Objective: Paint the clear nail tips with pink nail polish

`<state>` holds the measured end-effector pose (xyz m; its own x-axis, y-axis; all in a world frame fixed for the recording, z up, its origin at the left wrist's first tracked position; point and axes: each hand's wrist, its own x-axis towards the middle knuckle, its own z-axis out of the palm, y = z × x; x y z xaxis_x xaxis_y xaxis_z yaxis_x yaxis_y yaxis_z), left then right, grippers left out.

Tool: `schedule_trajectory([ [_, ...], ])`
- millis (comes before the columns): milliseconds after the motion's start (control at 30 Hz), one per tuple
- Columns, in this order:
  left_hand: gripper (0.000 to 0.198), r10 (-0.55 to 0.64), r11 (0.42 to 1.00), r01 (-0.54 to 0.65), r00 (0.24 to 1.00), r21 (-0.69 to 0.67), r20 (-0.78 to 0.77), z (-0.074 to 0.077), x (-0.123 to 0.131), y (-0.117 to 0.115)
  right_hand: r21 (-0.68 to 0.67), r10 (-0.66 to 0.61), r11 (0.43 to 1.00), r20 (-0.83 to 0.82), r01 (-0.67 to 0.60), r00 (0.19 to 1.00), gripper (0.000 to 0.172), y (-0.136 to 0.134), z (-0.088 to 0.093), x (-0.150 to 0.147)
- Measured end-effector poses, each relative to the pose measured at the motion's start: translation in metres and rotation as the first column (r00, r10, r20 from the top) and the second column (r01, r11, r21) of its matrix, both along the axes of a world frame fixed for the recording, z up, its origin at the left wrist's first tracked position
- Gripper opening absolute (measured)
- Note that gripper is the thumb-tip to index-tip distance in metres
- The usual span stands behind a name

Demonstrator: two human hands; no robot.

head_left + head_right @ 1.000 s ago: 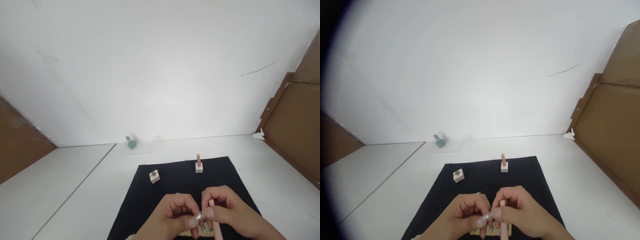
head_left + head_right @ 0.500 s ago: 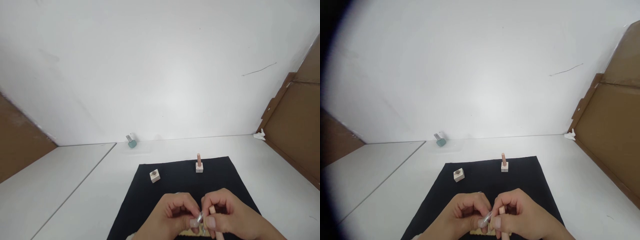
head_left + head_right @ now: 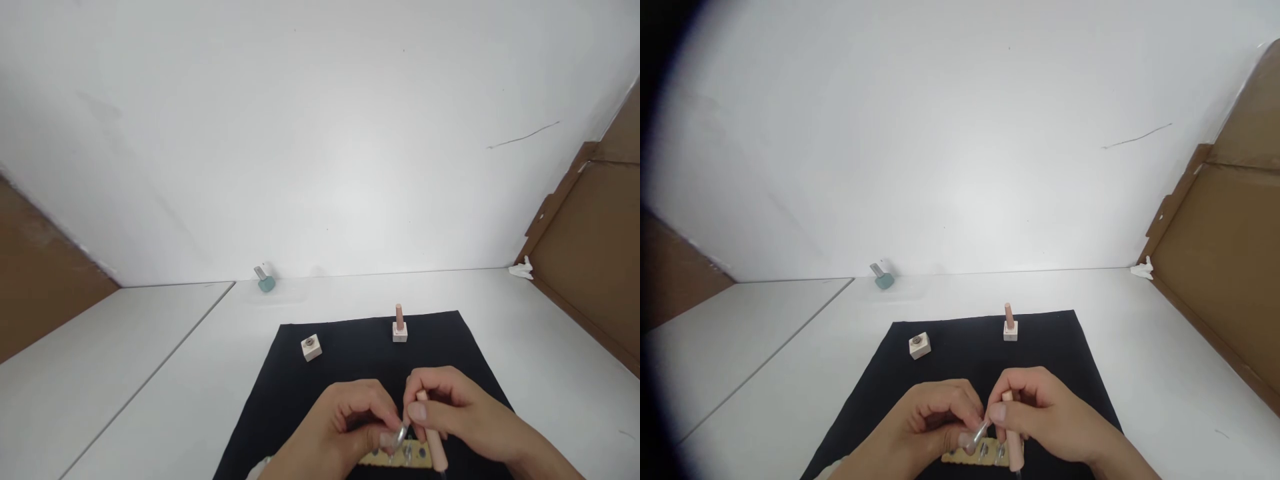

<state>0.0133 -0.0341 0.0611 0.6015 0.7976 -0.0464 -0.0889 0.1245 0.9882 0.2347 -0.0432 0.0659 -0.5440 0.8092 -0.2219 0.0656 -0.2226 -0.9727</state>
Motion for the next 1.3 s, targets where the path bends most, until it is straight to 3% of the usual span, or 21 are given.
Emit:
schedule_trajectory([
  [367, 0.006, 0.014, 0.999, -0.013, 0.999, 0.032, -0.045, 0.0, 0.003, -0.001, -0.101, 0.021, 0.995, -0.029, -0.024, 0.999, 0.036, 0.002, -0.009, -0.002],
  [500, 0.011, 0.082, 0.994, -0.079, 0.996, -0.074, 0.028, 0.0, 0.003, -0.001, -0.044, -0.198, 0.979, -0.008, 0.198, 0.98, 0.036, 0.007, -0.001, 0.002],
  [600, 0.013, 0.159, 0.981, -0.153, 0.986, -0.12, 0.042, -0.002, 0.005, 0.001, 0.115, -0.401, 0.908, -0.045, 0.404, 0.915, 0.038, 0.007, 0.002, 0.007],
  [733, 0.013, 0.263, 0.96, -0.262, 0.965, -0.103, -0.003, -0.008, 0.01, 0.001, 0.378, -0.566, 0.731, -0.129, 0.569, 0.814, 0.028, -0.005, -0.003, 0.003],
  [800, 0.01, 0.293, 0.953, -0.295, 0.955, -0.067, -0.034, -0.01, 0.013, 0.0, 0.543, -0.564, 0.64, -0.149, 0.544, 0.812, 0.021, -0.013, -0.006, -0.004],
  [900, 0.007, 0.295, 0.955, -0.296, 0.954, -0.01, -0.057, -0.011, 0.017, -0.002, 0.708, -0.502, 0.551, -0.141, 0.441, 0.853, 0.017, -0.02, -0.008, -0.012],
  [967, 0.006, 0.278, 0.96, -0.279, 0.959, -0.018, -0.052, -0.012, 0.018, -0.003, 0.735, -0.549, 0.517, -0.109, 0.44, 0.828, 0.014, -0.02, -0.01, -0.013],
  [1067, 0.005, 0.255, 0.965, -0.257, 0.966, -0.053, -0.038, -0.014, 0.017, -0.003, 0.712, -0.679, 0.472, -0.083, 0.52, 0.73, 0.011, -0.016, -0.011, -0.009],
  [1133, 0.006, 0.248, 0.966, -0.25, 0.968, -0.06, -0.037, -0.014, 0.016, -0.003, 0.688, -0.686, 0.488, -0.078, 0.537, 0.724, 0.013, -0.015, -0.009, -0.006],
  [1233, 0.005, 0.242, 0.967, -0.245, 0.969, -0.071, -0.047, -0.013, 0.016, -0.004, 0.694, -0.555, 0.577, -0.054, 0.431, 0.83, 0.017, -0.015, -0.004, -0.006],
  [1300, 0.004, 0.224, 0.969, -0.227, 0.974, -0.097, -0.038, -0.012, 0.016, -0.005, 0.723, -0.532, 0.564, -0.05, 0.398, 0.845, 0.016, -0.015, -0.003, -0.006],
])
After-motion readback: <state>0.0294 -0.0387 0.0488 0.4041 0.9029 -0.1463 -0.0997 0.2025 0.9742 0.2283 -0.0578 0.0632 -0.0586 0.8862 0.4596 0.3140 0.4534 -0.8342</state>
